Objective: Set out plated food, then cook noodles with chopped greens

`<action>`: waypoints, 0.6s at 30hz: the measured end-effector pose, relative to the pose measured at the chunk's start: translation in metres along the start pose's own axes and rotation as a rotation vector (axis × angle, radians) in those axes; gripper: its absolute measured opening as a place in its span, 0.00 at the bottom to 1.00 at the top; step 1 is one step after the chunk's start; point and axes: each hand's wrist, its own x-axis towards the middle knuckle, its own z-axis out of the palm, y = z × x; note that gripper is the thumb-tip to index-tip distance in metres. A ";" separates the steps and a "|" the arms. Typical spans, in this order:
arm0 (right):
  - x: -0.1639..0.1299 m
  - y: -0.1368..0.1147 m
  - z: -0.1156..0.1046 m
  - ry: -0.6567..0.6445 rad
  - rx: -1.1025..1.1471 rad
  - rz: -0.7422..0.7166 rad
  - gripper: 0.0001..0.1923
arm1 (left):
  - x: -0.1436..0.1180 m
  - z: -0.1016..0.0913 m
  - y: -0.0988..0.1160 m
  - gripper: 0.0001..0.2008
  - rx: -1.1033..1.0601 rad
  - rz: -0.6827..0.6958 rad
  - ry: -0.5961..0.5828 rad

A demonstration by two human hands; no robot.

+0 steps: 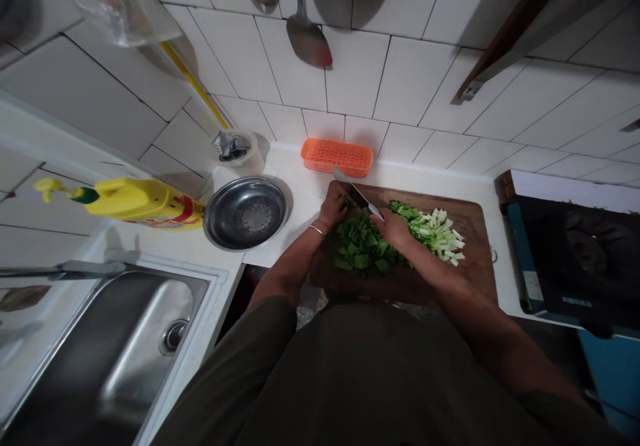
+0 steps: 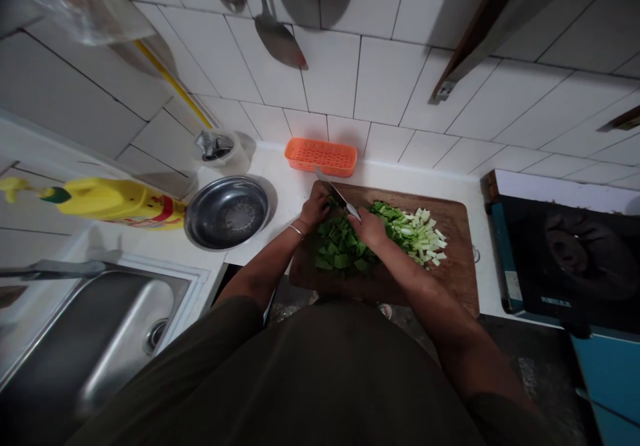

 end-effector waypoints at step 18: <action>0.039 -0.016 0.031 -0.192 -0.150 0.015 0.24 | 0.004 0.011 0.000 0.12 0.015 0.043 -0.049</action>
